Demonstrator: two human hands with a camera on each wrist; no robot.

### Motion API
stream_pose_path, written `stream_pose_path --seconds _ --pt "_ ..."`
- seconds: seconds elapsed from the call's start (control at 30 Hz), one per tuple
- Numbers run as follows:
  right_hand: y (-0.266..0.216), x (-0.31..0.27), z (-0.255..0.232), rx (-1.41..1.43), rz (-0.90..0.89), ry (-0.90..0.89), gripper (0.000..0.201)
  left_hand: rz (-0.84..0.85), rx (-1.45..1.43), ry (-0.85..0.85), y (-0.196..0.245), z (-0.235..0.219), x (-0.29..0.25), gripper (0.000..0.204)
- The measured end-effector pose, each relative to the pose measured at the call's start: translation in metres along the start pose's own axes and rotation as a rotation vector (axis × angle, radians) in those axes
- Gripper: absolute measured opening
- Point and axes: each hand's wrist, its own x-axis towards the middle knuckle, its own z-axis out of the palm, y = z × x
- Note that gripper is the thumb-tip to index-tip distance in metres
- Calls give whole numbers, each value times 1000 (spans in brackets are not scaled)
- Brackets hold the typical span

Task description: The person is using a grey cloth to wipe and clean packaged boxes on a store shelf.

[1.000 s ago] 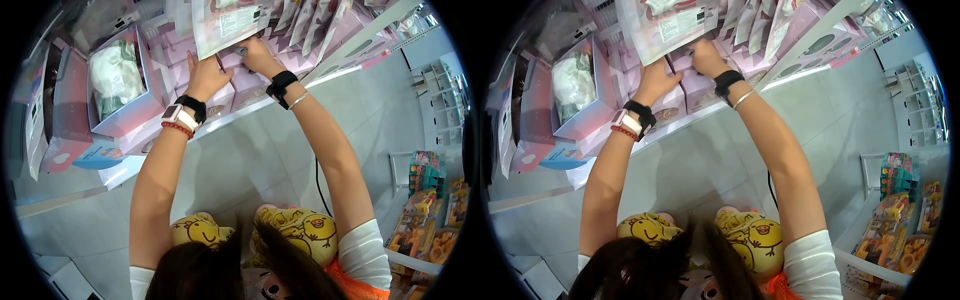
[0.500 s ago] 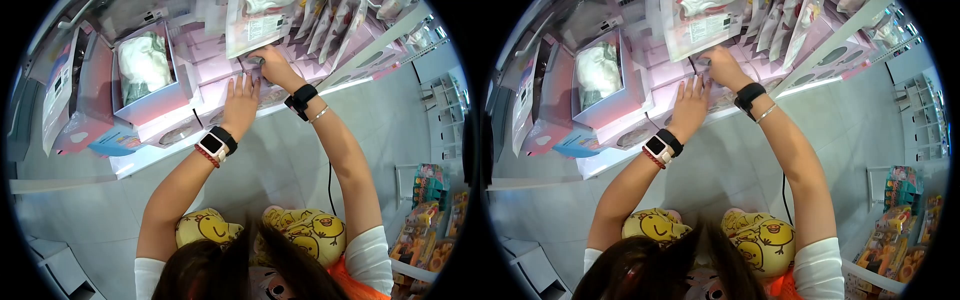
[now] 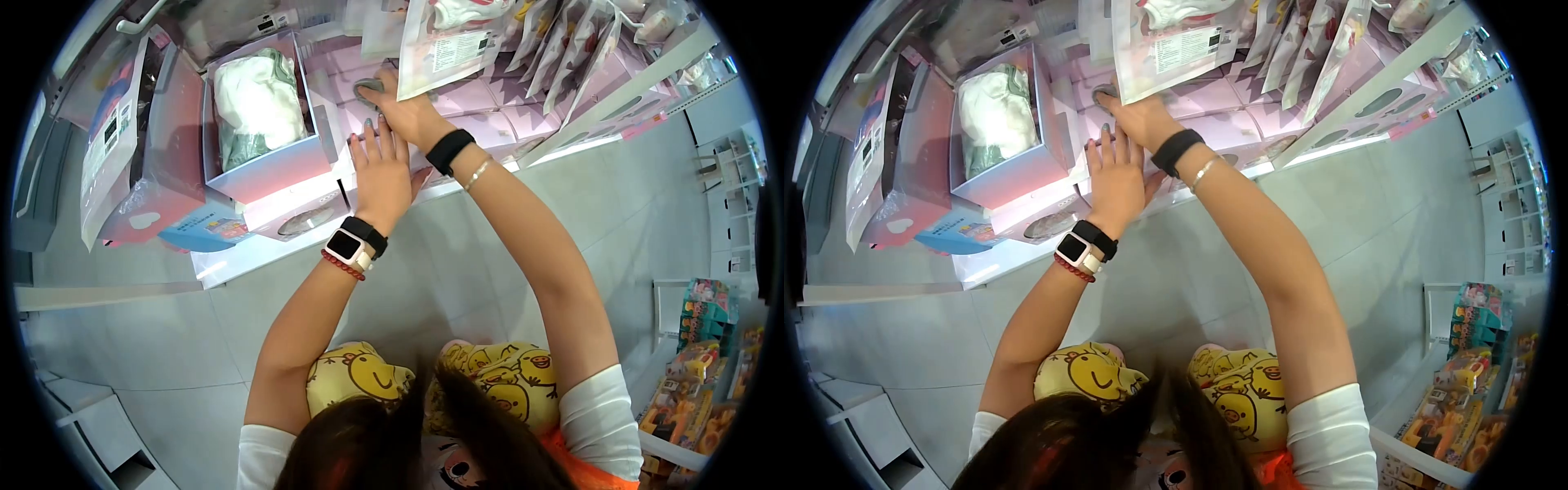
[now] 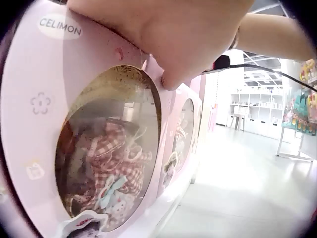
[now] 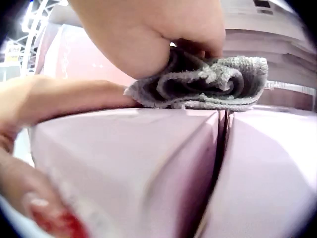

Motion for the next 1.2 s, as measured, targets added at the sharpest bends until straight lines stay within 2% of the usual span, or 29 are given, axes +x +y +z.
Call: stream_pose_path --seconds 0.07,0.17,0.2,0.27,0.3,0.37,0.4,0.47,0.5,0.53,0.6,0.63,0.7,0.73,0.8,0.83,0.87,0.93,0.97,1.07,1.1,1.13,1.2 --pt "-2 12 1 -89 -44 -42 43 -7 22 -25 3 -4 -1 83" --pt "11 22 12 -316 -29 21 33 -8 -11 2 3 -7 0 81" --pt "24 22 21 -314 -32 19 33 -8 -12 19 4 -7 0 81" --pt "50 23 47 -466 122 -3 30 -12 -11 36 5 -9 -2 80" --pt "46 22 40 -465 117 -2 30 -10 -14 35 5 -10 -2 80" --pt "27 22 15 -800 30 -56 28 -13 -16 34 6 -13 -1 80" --pt "19 29 5 -798 26 -57 28 -15 4 15 7 -13 -2 80" --pt "4 47 -8 -132 253 -219 31 -26 28 -1 7 -14 -2 80" --pt "3 41 0 30 39 -100 38 -23 43 -24 7 -15 -3 81" --pt "2 41 7 88 -6 -197 43 -20 56 -46 7 -15 -4 81" --pt "7 34 13 -47 -129 43 35 -20 60 -64 7 -15 -5 81" --pt "11 35 13 -51 -133 44 35 -20 63 -54 7 -14 -5 80" --pt "20 40 11 -474 90 -137 22 -18 73 -45 7 -12 -5 80" --pt "28 40 19 -470 93 -127 22 -15 58 -27 7 -12 -5 79" --pt "28 41 23 -457 15 202 14 -9 53 -14 6 -15 -6 79" --pt "22 43 19 -355 51 165 25 -14 47 -19 8 -18 -6 78" --pt "17 48 15 -354 52 168 25 -20 41 -21 9 -20 -5 78" --pt "-5 65 3 32 201 -70 38 -18 34 -34 10 -22 -4 77" --pt "-2 70 18 -37 102 -20 45 -14 40 -53 10 -24 -4 77" --pt "1 87 46 56 121 -26 41 -2 42 -64 7 -22 -5 76" --pt "0 89 47 -10 20 13 38 1 33 -59 6 -22 -4 76" --pt "-1 92 47 -8 20 17 38 1 37 -58 5 -23 -5 76" --pt "1 97 48 -234 -54 -27 34 -16 39 -138 6 -26 -3 79"
